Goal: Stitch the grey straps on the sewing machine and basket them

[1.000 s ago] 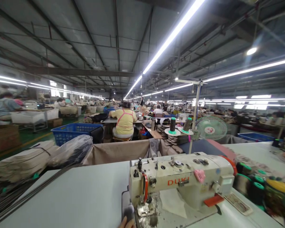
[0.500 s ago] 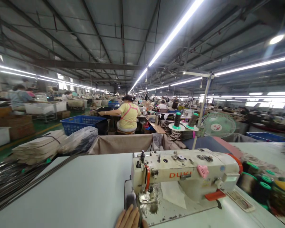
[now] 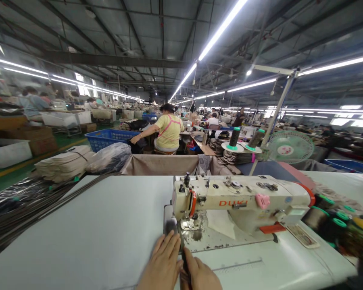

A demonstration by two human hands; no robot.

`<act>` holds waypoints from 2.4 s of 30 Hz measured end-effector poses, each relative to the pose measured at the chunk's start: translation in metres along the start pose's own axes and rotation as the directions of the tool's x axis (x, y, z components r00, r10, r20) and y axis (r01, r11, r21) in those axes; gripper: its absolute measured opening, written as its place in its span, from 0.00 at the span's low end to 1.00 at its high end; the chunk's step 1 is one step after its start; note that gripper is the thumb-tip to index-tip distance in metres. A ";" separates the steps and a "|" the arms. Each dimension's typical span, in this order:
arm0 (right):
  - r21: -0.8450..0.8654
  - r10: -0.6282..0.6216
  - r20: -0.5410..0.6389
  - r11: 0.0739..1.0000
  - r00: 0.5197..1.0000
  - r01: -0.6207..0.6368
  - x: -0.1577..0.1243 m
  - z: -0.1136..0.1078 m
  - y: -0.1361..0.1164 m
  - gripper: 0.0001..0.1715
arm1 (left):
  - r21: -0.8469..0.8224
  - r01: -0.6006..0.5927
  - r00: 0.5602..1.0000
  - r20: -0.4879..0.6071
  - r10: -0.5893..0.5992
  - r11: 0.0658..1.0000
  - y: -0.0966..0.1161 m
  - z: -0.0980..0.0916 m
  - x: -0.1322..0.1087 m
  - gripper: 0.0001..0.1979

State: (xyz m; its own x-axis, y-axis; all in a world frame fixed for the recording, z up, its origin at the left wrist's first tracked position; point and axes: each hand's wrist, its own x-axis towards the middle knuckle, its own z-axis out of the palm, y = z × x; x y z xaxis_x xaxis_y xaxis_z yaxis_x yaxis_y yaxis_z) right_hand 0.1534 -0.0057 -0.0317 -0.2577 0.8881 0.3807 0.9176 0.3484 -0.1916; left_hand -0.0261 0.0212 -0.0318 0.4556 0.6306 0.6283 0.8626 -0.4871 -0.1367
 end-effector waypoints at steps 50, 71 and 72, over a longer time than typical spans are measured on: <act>0.214 -0.053 -0.105 0.974 0.993 0.075 -0.003 -0.042 -0.010 0.21 | -0.525 0.413 0.892 0.400 -0.213 0.744 -0.070 0.006 0.070 0.17; 0.198 -0.051 -0.123 0.977 0.991 0.074 -0.005 -0.041 -0.015 0.17 | -0.534 0.273 0.928 0.366 -0.073 0.800 -0.087 0.012 0.087 0.14; 0.197 -0.053 -0.126 0.977 0.991 0.078 -0.005 -0.041 -0.015 0.16 | -0.540 0.270 0.930 0.362 -0.070 0.797 -0.088 0.011 0.087 0.13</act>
State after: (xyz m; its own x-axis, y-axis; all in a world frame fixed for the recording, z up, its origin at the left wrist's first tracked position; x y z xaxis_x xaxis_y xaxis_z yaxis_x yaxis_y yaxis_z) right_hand 0.1536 -0.0278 0.0058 -0.2657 0.8232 0.5017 0.8171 0.4685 -0.3360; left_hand -0.0598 0.1258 0.0263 0.4431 0.8389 0.3162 0.6921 -0.5443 0.4741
